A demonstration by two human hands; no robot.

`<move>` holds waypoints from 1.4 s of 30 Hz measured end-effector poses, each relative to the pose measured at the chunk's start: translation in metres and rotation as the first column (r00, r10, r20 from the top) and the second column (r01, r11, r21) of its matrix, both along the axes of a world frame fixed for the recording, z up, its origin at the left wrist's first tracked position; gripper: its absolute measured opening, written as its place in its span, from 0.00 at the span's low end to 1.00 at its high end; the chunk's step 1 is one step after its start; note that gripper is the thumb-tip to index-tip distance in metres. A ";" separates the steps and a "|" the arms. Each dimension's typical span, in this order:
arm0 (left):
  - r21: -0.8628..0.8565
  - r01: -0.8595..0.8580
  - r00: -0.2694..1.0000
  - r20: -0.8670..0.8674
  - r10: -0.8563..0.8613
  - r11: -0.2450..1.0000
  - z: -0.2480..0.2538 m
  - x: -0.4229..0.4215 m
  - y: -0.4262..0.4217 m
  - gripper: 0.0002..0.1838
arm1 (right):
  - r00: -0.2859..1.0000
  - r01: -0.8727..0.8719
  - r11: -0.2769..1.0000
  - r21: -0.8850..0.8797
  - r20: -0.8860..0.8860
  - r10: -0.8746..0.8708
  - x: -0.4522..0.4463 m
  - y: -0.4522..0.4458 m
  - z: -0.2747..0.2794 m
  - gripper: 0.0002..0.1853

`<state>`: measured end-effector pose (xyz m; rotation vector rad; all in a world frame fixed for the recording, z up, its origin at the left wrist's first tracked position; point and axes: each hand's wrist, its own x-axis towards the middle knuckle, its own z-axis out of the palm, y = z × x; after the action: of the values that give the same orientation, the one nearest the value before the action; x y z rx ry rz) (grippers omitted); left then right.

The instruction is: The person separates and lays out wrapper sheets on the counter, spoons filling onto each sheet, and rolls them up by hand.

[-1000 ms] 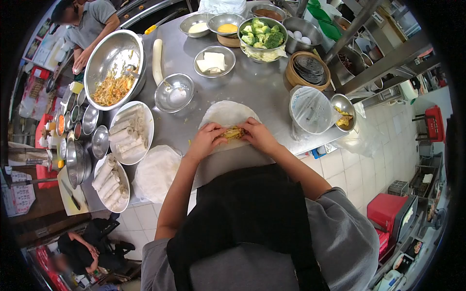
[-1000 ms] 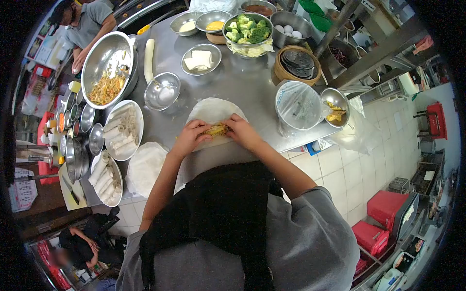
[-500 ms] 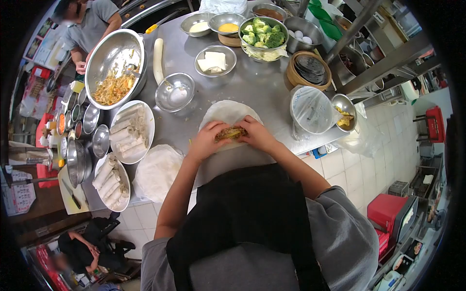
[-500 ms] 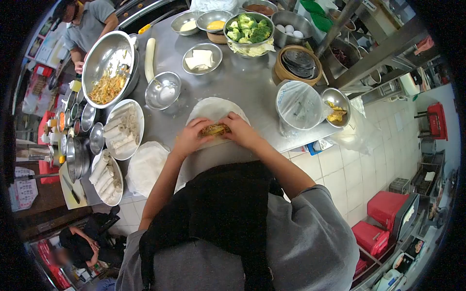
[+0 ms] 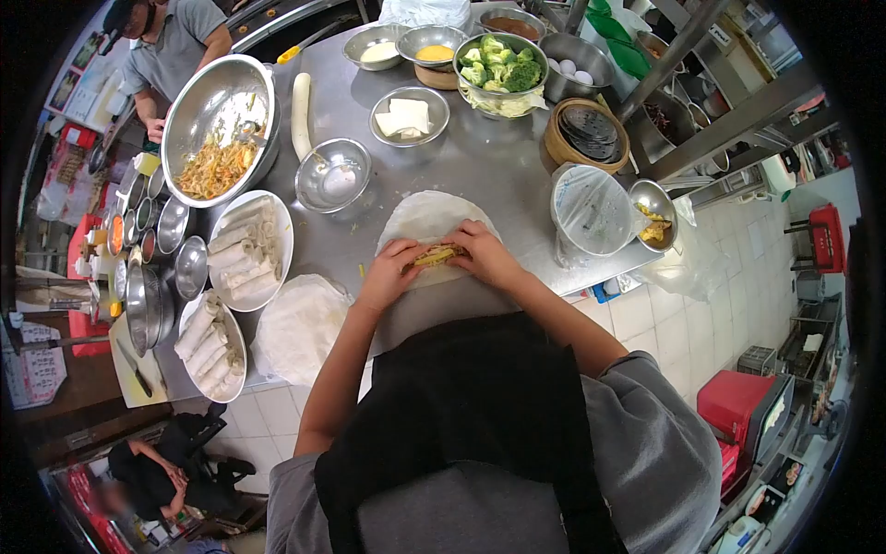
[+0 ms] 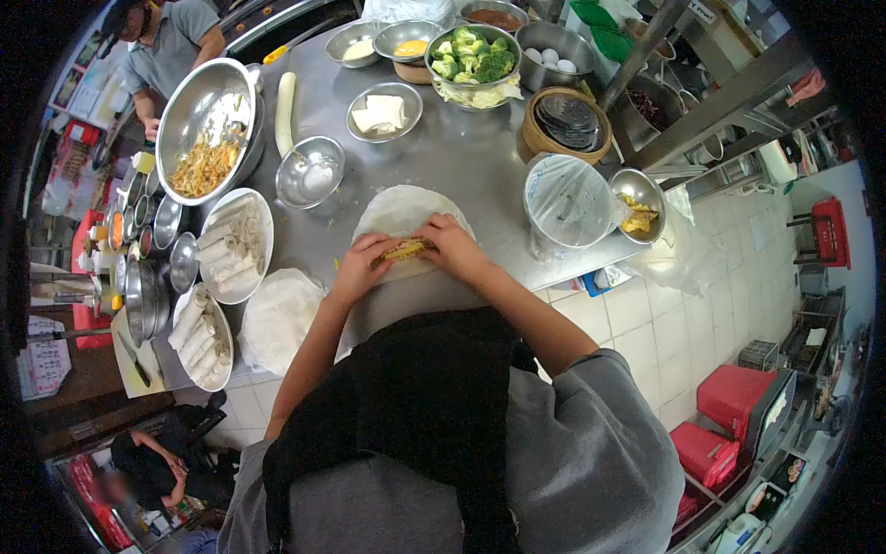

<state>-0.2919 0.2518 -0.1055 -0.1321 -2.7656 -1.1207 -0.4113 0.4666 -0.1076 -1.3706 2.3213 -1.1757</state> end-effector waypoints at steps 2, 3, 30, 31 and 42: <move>0.018 0.007 1.000 -0.004 -0.007 1.000 0.002 0.001 0.000 0.25 | 1.000 0.005 1.000 0.003 0.009 -0.005 0.000 0.002 0.000 0.25; 0.026 0.011 1.000 -0.005 -0.011 1.000 0.005 0.002 0.000 0.26 | 1.000 0.007 1.000 0.004 0.014 -0.008 0.001 0.002 0.004 0.26; 0.109 -0.071 0.997 0.027 0.069 0.992 0.010 -0.002 -0.004 0.21 | 0.990 -0.052 0.992 0.114 -0.123 0.066 0.003 -0.011 0.026 0.29; 0.091 -0.059 0.998 0.033 0.056 0.994 0.013 -0.002 -0.005 0.21 | 0.988 -0.059 0.990 0.125 -0.134 0.076 0.005 -0.015 0.025 0.28; 0.015 -0.216 0.918 0.344 0.198 0.976 0.046 0.000 -0.023 0.13 | 0.993 -0.024 0.998 0.059 -0.112 0.030 0.005 -0.026 0.017 0.07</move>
<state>-0.2920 0.2289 -0.0591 0.3913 -2.9458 -1.2597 -0.4066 0.4404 -0.0911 -1.4793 2.3844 -1.0403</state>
